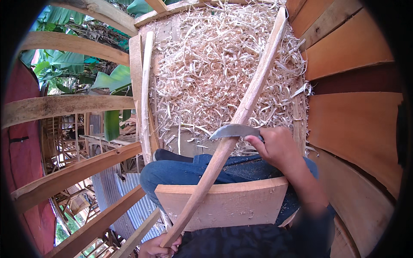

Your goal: The person is shaping a long, thin piece of wood using a curved blade. They hold the wood with their left hand and use the blade in their right hand to shave off thin layers, creating wood shavings that accumulate on the platform.

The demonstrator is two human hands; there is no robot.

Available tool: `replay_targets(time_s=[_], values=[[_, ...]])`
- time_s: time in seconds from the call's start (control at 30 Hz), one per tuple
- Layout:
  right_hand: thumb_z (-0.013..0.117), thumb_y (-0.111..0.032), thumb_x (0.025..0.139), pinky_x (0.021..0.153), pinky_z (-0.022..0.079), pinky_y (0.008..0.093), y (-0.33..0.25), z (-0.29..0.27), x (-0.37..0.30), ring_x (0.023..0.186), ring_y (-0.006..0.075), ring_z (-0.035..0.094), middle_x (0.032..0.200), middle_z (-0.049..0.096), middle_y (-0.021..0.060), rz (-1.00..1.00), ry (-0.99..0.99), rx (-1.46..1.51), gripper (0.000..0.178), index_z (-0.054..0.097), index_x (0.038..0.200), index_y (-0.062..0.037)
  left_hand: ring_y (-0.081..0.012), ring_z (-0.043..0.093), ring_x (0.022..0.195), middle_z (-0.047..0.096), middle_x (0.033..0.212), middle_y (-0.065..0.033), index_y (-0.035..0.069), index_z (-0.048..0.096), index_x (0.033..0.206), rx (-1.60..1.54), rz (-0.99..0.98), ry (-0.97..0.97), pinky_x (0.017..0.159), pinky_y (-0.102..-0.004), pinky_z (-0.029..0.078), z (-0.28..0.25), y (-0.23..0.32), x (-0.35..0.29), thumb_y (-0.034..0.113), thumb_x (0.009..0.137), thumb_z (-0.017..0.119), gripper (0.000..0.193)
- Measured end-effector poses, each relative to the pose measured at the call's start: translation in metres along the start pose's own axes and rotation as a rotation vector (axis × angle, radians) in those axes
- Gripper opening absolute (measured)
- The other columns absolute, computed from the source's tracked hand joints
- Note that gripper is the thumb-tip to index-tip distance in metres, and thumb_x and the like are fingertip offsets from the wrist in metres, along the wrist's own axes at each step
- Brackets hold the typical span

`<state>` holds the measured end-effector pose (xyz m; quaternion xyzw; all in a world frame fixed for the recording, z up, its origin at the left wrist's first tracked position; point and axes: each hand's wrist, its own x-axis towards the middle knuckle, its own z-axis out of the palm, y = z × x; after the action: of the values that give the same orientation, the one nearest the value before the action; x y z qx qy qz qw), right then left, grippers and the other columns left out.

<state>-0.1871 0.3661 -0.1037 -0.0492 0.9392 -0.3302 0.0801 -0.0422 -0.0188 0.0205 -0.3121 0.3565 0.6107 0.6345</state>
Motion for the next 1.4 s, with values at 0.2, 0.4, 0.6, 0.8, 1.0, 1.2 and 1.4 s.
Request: replay_targets(time_s=[0.2,0.4,0.6,0.8,1.0,1.2,1.4], values=[[0.048,-0.053,0.088,0.054,0.048,0.0457,0.026,-0.001,0.010,0.055,0.0367,0.060,0.056,0.057,0.0198,0.062,0.168,-0.119,0.061,0.061,0.060,-0.0005,-0.0063,0.039,0.039,0.040,0.055,-0.0018,0.003,0.036,0.094,0.045,0.159,-0.138,0.038,-0.0185,0.027,-0.014,-0.012,0.005,0.000,0.070,0.051,0.029],[0.043,-0.052,0.091,0.055,0.047,0.0462,0.031,-0.009,0.011,0.059,0.0383,0.061,0.058,0.058,0.0225,0.033,0.200,-0.208,0.064,0.063,0.065,0.0022,-0.0081,0.040,0.037,0.041,0.054,-0.0011,0.003,0.035,0.097,0.156,0.210,-0.205,0.037,-0.0202,0.029,-0.006,-0.012,0.003,0.002,0.074,0.050,0.028],[0.044,-0.053,0.090,0.054,0.046,0.0459,0.018,-0.017,0.014,0.056,0.0389,0.060,0.055,0.056,0.0238,0.107,0.178,-0.089,0.065,0.063,0.062,0.0022,-0.0082,0.042,0.036,0.043,0.053,-0.0013,0.000,0.037,0.094,0.100,0.185,-0.107,0.035,-0.0211,0.031,0.006,-0.021,0.008,0.002,0.069,0.061,0.034],[0.046,-0.058,0.088,0.054,0.045,0.0445,0.053,-0.040,0.030,0.056,0.0389,0.060,0.053,0.055,0.0221,0.407,0.203,-0.070,0.068,0.062,0.063,0.0036,-0.0084,0.041,0.035,0.044,0.053,-0.0011,-0.001,0.039,0.095,0.093,0.181,-0.093,0.034,-0.0213,0.031,0.016,-0.020,0.008,0.001,0.070,0.061,0.034],[0.052,-0.051,0.090,0.045,0.033,0.0371,0.000,-0.014,-0.009,0.042,0.0167,0.043,0.046,0.042,0.0093,0.117,0.295,0.190,0.064,0.050,0.058,0.0047,-0.0089,0.042,0.035,0.040,0.049,-0.0014,0.002,0.033,0.094,0.111,0.187,-0.165,0.036,-0.0215,0.031,0.020,-0.015,-0.003,0.002,0.075,0.058,0.032],[0.051,-0.044,0.093,0.042,0.023,0.0253,-0.030,-0.012,-0.074,0.045,0.0055,0.034,0.048,0.036,-0.0042,0.158,0.297,0.483,0.056,0.039,0.054,-0.0060,-0.0133,0.048,0.043,0.053,0.066,-0.0095,-0.004,0.036,0.118,-0.010,0.186,-0.245,0.038,-0.0275,0.038,0.027,-0.034,0.002,0.000,0.074,0.059,0.050],[0.050,-0.055,0.089,0.043,0.023,0.0271,-0.059,-0.011,-0.137,0.047,0.0070,0.031,0.049,0.033,-0.0012,0.045,0.270,0.504,0.063,0.038,0.056,-0.0030,-0.0122,0.046,0.039,0.048,0.058,-0.0065,0.000,0.037,0.108,-0.048,0.249,-0.294,0.035,-0.0251,0.037,0.051,-0.038,0.002,0.002,0.076,0.059,0.039]])
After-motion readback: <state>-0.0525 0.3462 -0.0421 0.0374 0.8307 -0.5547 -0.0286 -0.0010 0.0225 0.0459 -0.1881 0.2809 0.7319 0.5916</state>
